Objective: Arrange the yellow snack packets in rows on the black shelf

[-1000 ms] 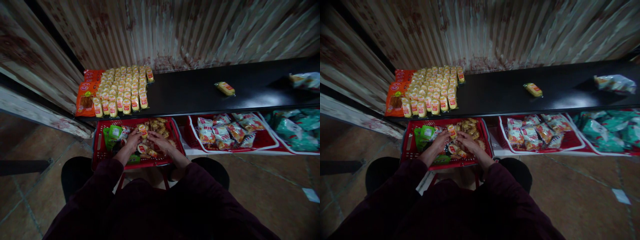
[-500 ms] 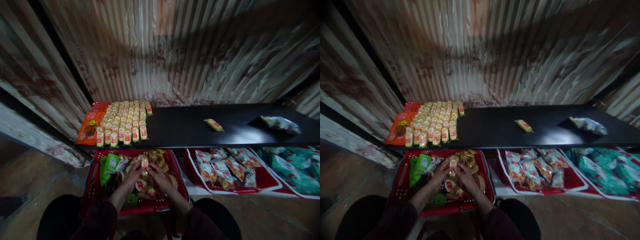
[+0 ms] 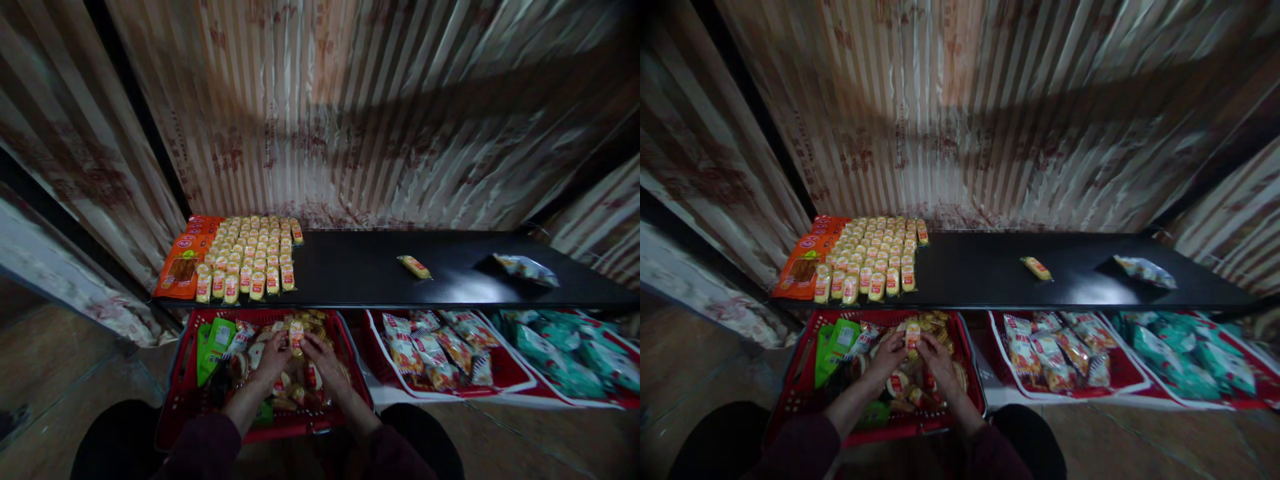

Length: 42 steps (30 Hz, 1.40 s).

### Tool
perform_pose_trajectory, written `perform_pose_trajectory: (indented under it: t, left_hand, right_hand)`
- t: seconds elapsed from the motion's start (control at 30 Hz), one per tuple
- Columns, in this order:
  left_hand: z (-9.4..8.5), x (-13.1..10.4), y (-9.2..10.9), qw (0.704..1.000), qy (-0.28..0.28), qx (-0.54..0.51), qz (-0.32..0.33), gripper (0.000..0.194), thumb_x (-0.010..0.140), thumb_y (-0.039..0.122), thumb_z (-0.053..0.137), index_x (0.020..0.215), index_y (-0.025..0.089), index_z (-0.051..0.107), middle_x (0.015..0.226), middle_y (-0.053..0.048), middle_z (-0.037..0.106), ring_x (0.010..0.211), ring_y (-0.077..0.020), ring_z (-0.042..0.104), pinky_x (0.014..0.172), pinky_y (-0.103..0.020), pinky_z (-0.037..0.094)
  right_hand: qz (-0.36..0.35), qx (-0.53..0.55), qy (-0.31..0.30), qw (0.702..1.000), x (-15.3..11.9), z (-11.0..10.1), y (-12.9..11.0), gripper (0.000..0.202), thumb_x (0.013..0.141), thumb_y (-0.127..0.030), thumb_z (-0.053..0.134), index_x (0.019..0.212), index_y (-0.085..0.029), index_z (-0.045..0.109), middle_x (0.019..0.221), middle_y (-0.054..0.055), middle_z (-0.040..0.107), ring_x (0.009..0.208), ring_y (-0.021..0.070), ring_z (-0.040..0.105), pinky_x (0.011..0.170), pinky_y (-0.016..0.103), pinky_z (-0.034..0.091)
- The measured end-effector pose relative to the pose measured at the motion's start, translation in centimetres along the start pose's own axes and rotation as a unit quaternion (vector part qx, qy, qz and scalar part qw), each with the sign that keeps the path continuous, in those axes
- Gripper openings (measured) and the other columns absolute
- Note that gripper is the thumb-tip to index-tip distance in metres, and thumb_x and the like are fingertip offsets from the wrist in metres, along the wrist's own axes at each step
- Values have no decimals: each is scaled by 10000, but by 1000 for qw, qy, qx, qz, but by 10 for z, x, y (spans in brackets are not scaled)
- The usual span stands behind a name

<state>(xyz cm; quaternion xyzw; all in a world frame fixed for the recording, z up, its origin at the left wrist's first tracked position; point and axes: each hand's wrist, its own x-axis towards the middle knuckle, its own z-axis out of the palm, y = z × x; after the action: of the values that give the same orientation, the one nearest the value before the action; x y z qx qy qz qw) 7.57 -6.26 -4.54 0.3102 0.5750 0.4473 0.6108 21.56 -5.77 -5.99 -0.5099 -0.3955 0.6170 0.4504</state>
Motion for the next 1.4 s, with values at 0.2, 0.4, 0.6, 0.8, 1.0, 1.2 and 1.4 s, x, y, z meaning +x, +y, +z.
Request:
perform_pose_trajectory:
  t: [0.2,0.4,0.6,0.8,1.0,1.2,1.4]
  left_hand:
    - [3,-1,8,1000,5,-17,23,433,646,129,662,1073,165,602,964,-105,682,884,-203,634,790,-322,493]
    - [10,-5,21,999,-14,-22,47,395,665,110,629,1055,153,582,959,-115,695,883,-213,651,812,-341,494]
    - [15,-3,33,996,-27,-19,81,408,625,33,628,1008,173,620,1039,-108,692,989,-213,635,928,-350,453]
    - [25,1,45,994,-20,-9,106,391,656,22,612,1015,176,626,1028,-91,694,982,-198,639,944,-362,447]
    - [35,7,50,992,-9,-22,120,427,697,16,556,1087,189,570,1014,-69,693,945,-162,645,890,-314,474]
    - [37,13,49,991,-10,-1,134,452,710,33,542,1124,211,568,983,-54,694,918,-166,644,869,-312,472]
    - [39,11,47,984,29,65,161,445,703,18,538,1104,203,585,1035,-67,670,908,-169,628,881,-329,469]
  right_hand:
    - [-18,3,-57,998,-11,6,-26,474,636,-517,747,1016,-239,688,990,63,697,946,269,638,913,427,462]
    - [-32,34,-50,998,-12,10,-38,486,631,-498,759,1042,-254,675,986,49,694,915,257,642,886,408,478]
    - [-50,24,-20,998,-4,6,-41,520,623,-509,759,1052,-230,666,931,60,695,879,253,641,849,404,487]
    - [-60,19,7,998,3,4,-55,513,627,-483,760,1050,-210,662,942,56,694,892,231,633,838,363,478]
    - [-68,40,-12,997,14,2,-63,499,663,-429,737,1114,-240,637,984,30,695,861,199,639,800,321,490]
    - [-75,39,3,996,18,2,-62,470,684,-386,715,1122,-238,630,963,25,691,861,188,631,806,313,493]
    - [-82,21,16,996,19,-2,-52,473,685,-396,701,1119,-227,621,936,24,694,847,184,636,825,328,497]
